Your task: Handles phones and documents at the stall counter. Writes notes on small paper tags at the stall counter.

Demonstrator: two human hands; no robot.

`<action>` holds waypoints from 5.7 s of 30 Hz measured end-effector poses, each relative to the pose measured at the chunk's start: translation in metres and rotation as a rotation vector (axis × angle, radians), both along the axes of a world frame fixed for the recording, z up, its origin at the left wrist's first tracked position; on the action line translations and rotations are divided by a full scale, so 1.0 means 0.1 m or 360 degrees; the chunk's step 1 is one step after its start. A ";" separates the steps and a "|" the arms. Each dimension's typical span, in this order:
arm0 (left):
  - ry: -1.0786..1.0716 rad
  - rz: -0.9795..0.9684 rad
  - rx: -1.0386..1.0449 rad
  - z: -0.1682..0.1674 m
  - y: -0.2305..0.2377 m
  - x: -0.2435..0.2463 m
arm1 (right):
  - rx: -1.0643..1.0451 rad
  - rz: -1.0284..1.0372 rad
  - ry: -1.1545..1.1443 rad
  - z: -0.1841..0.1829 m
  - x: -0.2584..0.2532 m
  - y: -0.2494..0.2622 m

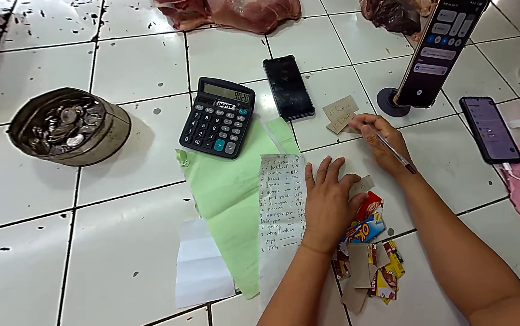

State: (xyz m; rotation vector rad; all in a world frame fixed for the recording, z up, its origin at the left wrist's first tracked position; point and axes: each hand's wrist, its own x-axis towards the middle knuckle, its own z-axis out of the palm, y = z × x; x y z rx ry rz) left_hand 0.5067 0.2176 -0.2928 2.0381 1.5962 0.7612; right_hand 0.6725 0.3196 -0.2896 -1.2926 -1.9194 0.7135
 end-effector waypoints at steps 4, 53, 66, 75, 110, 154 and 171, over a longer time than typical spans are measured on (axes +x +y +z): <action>-0.0127 0.0017 0.0037 0.00 0.00 -0.02 | 0.0019 -0.0065 0.0331 0.03 0.00 -0.04; -0.0362 0.0476 0.0382 -0.08 0.01 0.05 | -0.0008 -0.0138 0.0026 0.01 -0.09 -0.07; 0.0252 0.0047 0.0137 -0.06 -0.02 0.04 | -0.0215 0.0131 0.0476 0.03 -0.17 -0.12; 0.0288 0.0050 0.0094 -0.04 -0.01 0.05 | -0.0294 0.0112 0.0741 -0.04 -0.20 -0.10; 0.0267 0.0084 0.0096 -0.05 -0.02 0.07 | -0.0110 -0.0095 0.0441 -0.04 -0.10 -0.05; 0.0300 0.0079 0.0068 -0.04 -0.03 0.06 | -0.0142 -0.0190 0.0364 -0.02 -0.10 -0.03; 0.0019 -0.0583 -0.0136 0.05 -0.01 -0.06 | 0.0007 0.0117 0.0174 -0.05 -0.09 0.00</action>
